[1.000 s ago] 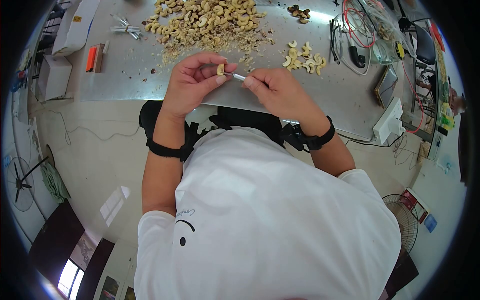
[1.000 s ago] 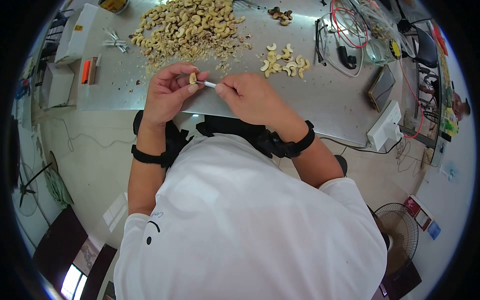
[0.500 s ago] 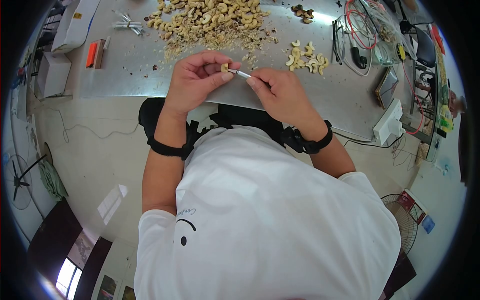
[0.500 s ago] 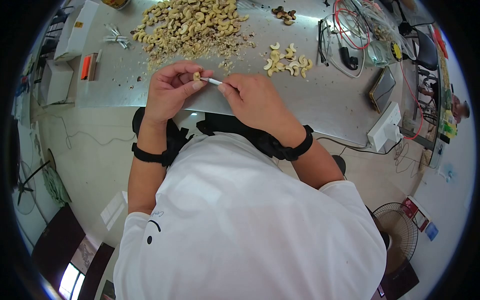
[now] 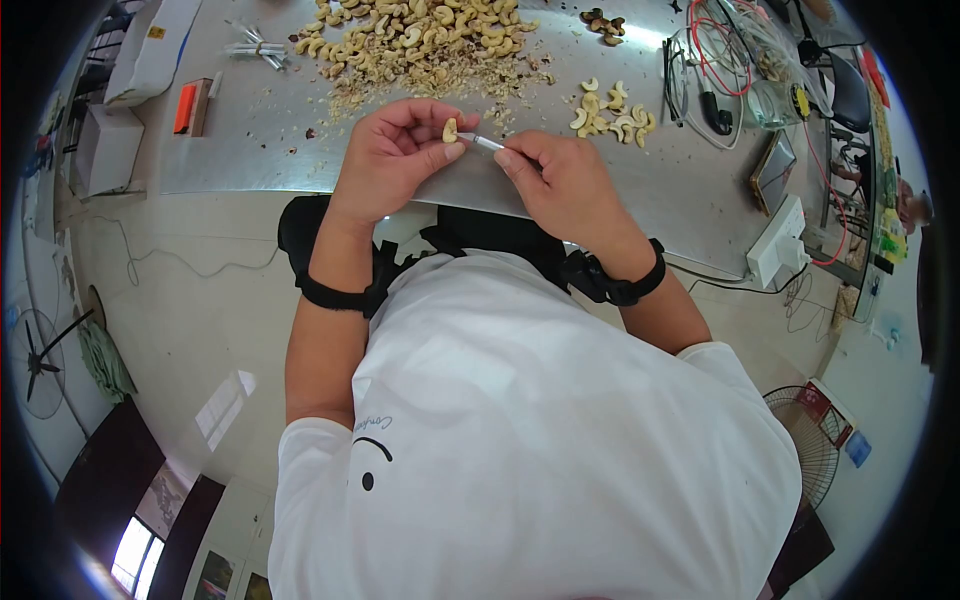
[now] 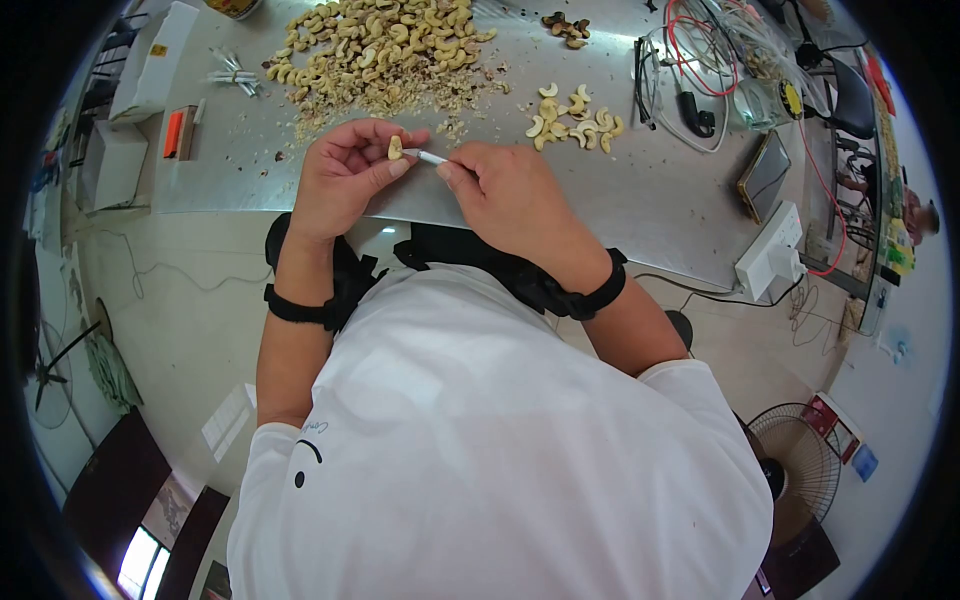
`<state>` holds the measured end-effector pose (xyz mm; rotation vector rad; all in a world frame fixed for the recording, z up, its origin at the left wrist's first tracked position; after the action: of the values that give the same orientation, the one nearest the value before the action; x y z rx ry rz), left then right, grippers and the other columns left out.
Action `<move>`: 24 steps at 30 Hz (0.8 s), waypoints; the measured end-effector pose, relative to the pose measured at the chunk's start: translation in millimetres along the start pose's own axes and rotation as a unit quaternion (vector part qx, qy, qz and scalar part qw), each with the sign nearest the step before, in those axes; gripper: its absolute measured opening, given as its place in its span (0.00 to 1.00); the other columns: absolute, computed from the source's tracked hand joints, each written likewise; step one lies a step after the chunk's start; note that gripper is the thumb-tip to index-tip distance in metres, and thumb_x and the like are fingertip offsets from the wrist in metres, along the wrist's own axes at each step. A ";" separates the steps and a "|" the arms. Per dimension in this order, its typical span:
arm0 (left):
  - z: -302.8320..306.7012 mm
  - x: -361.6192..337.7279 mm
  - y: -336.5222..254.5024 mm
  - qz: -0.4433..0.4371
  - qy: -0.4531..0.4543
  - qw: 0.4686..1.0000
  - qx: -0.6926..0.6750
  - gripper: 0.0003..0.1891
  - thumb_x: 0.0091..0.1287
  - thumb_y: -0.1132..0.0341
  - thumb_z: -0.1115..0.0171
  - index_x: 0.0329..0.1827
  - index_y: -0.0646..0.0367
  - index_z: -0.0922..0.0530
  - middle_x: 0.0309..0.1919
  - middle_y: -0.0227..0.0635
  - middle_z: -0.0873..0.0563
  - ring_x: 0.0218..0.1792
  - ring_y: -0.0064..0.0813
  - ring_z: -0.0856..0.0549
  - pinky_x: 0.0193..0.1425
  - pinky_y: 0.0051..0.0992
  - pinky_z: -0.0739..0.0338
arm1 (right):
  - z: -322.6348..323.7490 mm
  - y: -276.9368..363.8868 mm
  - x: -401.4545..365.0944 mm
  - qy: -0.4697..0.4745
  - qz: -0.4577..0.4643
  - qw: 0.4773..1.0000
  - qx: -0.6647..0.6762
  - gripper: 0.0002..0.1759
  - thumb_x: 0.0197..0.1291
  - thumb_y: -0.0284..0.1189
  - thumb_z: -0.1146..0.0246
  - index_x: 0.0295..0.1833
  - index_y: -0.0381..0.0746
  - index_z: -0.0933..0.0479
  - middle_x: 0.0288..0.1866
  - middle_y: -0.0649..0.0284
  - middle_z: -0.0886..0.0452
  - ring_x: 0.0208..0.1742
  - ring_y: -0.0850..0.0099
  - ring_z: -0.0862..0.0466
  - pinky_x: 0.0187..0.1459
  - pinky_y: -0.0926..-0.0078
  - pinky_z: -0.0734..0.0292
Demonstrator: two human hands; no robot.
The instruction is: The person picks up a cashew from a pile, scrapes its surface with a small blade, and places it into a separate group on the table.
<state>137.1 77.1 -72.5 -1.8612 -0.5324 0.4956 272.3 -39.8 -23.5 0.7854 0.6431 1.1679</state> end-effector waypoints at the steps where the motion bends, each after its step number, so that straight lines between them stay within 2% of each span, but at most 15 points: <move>1: -0.1 -0.1 -0.3 0.002 -0.002 1.000 -0.001 0.15 0.68 0.85 0.32 0.56 0.67 0.18 0.55 0.46 0.10 0.54 0.27 0.10 0.63 0.26 0.15 | 1.0 1.4 -0.2 -0.010 0.010 1.000 -0.009 0.12 0.69 0.33 0.34 0.39 0.34 0.16 0.30 0.48 0.16 0.31 0.45 0.16 0.34 0.54 0.22; 4: -1.7 -0.8 -2.0 0.002 -0.002 1.000 0.007 0.16 0.69 0.85 0.33 0.58 0.69 0.19 0.55 0.49 0.11 0.57 0.32 0.10 0.65 0.29 0.15 | 3.0 3.9 -2.3 -0.046 0.041 0.998 -0.029 0.11 0.69 0.33 0.33 0.39 0.35 0.16 0.30 0.50 0.16 0.31 0.47 0.16 0.33 0.55 0.22; 6: 0.8 -0.8 1.2 0.005 -0.002 1.000 0.008 0.16 0.69 0.84 0.33 0.59 0.69 0.19 0.54 0.48 0.10 0.56 0.31 0.10 0.64 0.29 0.14 | 5.7 5.5 -4.1 -0.077 0.064 0.994 -0.032 0.10 0.68 0.33 0.32 0.40 0.36 0.16 0.30 0.51 0.15 0.31 0.47 0.16 0.33 0.56 0.22; 13: -0.8 0.6 0.1 0.010 -0.002 1.000 0.009 0.17 0.69 0.84 0.32 0.60 0.67 0.19 0.51 0.43 0.10 0.55 0.31 0.10 0.65 0.31 0.14 | 9.4 1.3 -0.5 -0.033 0.038 0.999 0.004 0.10 0.68 0.33 0.32 0.41 0.37 0.14 0.30 0.52 0.16 0.30 0.50 0.16 0.32 0.58 0.23; 19: 3.3 -2.0 -1.1 -0.016 -0.017 0.999 0.043 0.18 0.65 0.83 0.28 0.58 0.65 0.16 0.52 0.37 0.09 0.50 0.20 0.13 0.61 0.23 0.16 | 5.2 -5.1 2.6 0.001 -0.013 1.000 0.014 0.12 0.68 0.34 0.33 0.39 0.35 0.15 0.27 0.49 0.17 0.27 0.50 0.17 0.31 0.59 0.24; 24: 1.3 -2.4 -1.1 -0.027 -0.028 0.999 0.023 0.19 0.64 0.84 0.26 0.57 0.64 0.15 0.52 0.34 0.09 0.47 0.17 0.14 0.58 0.20 0.17 | 4.3 -8.3 5.3 0.013 -0.004 1.000 0.009 0.13 0.68 0.35 0.33 0.39 0.34 0.15 0.26 0.48 0.18 0.25 0.51 0.19 0.30 0.59 0.25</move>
<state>134.3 77.1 -71.7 -1.7881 -0.6023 0.5197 281.7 -37.2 -27.9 0.7832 0.6786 1.1671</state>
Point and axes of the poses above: each hand's wrist, its own x-axis towards the middle knuckle, its own z-axis out of the back of the hand, y = z × x, the point moved 8 cm from there along x, towards the middle knuckle
